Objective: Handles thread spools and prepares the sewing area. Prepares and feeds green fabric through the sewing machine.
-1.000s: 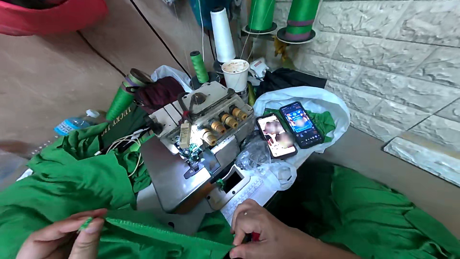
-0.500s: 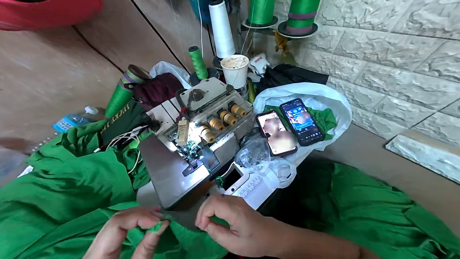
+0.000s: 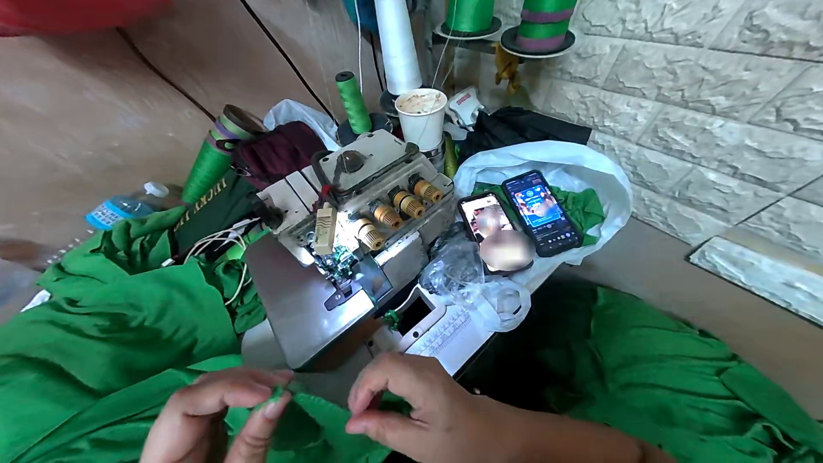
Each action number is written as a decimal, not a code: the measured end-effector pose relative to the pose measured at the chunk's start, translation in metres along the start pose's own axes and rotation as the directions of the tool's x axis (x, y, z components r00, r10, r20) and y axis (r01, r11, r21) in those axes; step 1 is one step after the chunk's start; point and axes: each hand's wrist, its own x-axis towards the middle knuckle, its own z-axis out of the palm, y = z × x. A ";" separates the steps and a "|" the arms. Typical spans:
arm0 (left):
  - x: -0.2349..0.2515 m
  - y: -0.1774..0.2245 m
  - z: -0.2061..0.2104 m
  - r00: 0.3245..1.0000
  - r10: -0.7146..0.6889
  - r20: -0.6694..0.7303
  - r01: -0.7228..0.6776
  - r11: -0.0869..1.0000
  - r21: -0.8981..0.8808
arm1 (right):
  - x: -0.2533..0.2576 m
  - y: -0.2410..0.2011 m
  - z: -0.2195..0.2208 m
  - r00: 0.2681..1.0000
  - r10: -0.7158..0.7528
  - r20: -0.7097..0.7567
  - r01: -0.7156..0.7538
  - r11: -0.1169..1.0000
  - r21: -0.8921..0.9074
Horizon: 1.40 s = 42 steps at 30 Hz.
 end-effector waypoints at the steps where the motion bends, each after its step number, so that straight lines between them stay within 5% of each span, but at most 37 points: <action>1: 0.001 -0.002 0.000 1.000 0.012 -0.020 -0.013 0.999 -0.030 | -0.001 0.001 0.000 1.000 -0.006 0.009 0.006 1.000 -0.002; 8: 0.002 -0.017 0.014 0.970 0.096 -0.223 -0.114 0.991 -0.066 | -0.005 -0.001 -0.007 1.000 -0.010 0.016 0.010 1.000 0.009; 19: 0.006 -0.033 -0.015 0.926 0.142 -0.349 -0.135 0.990 0.043 | -0.028 0.005 -0.018 0.992 0.118 0.036 -0.118 0.993 0.000; 28: 0.014 -0.047 0.008 0.921 0.099 -0.377 -0.121 0.992 -0.035 | -0.045 0.002 -0.036 0.963 0.249 0.104 -0.253 0.967 0.034; 36: 0.015 -0.061 0.025 0.850 0.101 -0.518 -0.174 0.980 -0.094 | -0.055 0.010 -0.039 0.973 0.186 0.137 -0.160 0.971 -0.179; 39: 0.016 -0.054 0.039 0.905 0.056 -0.421 -0.104 0.990 -0.094 | -0.057 0.014 -0.049 0.973 0.193 0.123 -0.146 0.938 -0.315; 42: 0.012 -0.055 0.043 0.976 -0.036 -0.214 0.026 0.998 -0.052 | -0.053 0.006 -0.089 0.963 0.262 -0.063 -0.258 0.829 -0.496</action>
